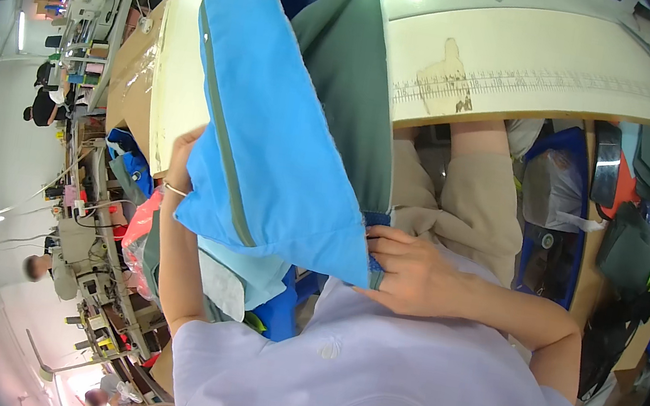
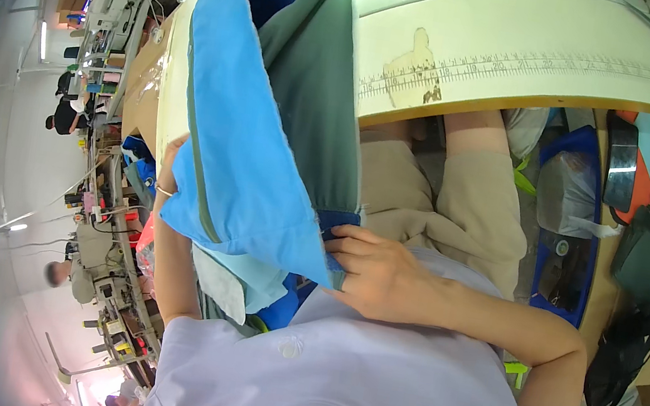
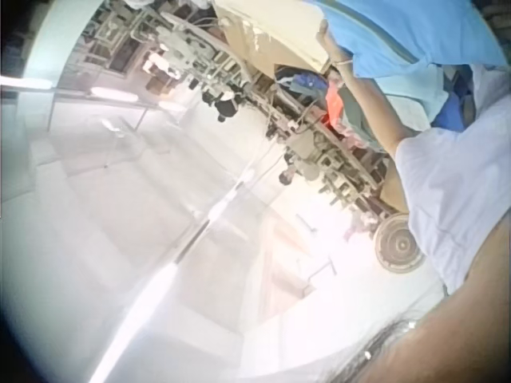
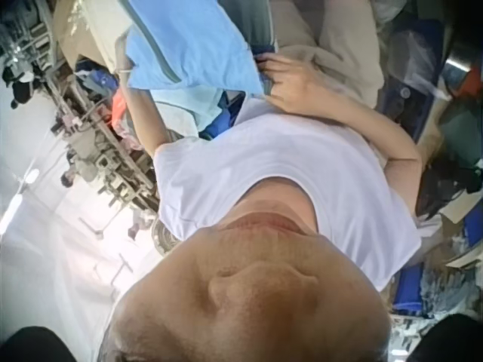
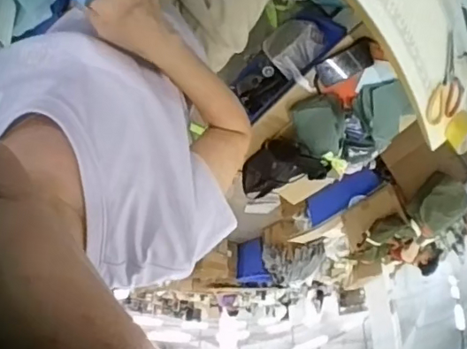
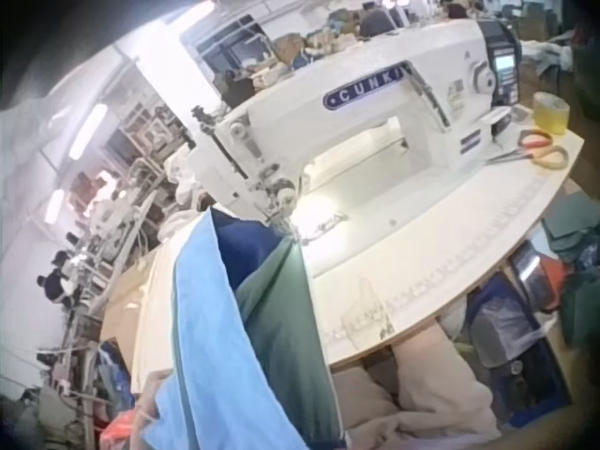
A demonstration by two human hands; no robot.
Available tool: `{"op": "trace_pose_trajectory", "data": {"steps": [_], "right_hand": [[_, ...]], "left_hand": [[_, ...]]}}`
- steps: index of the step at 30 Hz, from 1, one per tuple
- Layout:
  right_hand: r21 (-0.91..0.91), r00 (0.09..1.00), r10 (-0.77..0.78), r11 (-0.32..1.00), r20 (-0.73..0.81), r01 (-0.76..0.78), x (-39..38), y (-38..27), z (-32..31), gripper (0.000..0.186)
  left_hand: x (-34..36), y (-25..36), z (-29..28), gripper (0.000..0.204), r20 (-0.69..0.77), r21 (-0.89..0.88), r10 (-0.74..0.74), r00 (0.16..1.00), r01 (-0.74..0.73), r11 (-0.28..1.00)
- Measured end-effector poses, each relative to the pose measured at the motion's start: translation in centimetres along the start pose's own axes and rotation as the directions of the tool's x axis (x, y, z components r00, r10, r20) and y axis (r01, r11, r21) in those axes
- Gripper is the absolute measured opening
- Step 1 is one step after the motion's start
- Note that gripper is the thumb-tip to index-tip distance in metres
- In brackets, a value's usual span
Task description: The person sews a blue mesh pocket onto a light blue and green fabric item using a sewing machine. They repeatedly align the mesh, guide it under the needle, and sew along the edges, adjusting the fabric orientation multiple times to complete the attachment.
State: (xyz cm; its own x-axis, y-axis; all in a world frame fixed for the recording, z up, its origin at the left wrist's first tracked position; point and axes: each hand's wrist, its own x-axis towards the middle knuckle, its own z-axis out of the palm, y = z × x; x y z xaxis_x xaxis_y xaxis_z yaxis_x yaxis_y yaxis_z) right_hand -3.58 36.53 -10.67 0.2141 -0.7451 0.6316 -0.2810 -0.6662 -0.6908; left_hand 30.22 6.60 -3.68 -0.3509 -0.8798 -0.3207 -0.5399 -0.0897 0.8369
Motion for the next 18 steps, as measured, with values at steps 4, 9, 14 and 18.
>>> {"op": "trace_pose_trajectory", "data": {"steps": [4,9,14,18], "right_hand": [[0.155,0.995,0.097,0.983,0.017,-0.099,-1.1,1.8,0.6,0.024],[0.058,1.000,0.002,0.998,-0.020,-0.001,-0.7,1.8,0.6,0.025],[0.188,0.996,0.090,0.978,-0.012,-0.086,-1.6,1.9,0.5,0.030],[0.165,0.993,0.072,0.985,-0.092,-0.056,-0.7,1.8,1.0,0.031]], "left_hand": [[0.2,11.6,7.4,0.029,-0.423,0.358,0.638,0.644,-0.528,0.770],[1.2,18.8,18.3,0.037,0.393,0.518,0.673,0.626,-0.756,0.400],[15.3,13.3,17.1,0.067,0.154,0.925,0.488,0.859,-0.298,0.234],[19.8,15.7,18.8,0.075,0.135,0.945,0.437,0.889,-0.248,0.213]]}}
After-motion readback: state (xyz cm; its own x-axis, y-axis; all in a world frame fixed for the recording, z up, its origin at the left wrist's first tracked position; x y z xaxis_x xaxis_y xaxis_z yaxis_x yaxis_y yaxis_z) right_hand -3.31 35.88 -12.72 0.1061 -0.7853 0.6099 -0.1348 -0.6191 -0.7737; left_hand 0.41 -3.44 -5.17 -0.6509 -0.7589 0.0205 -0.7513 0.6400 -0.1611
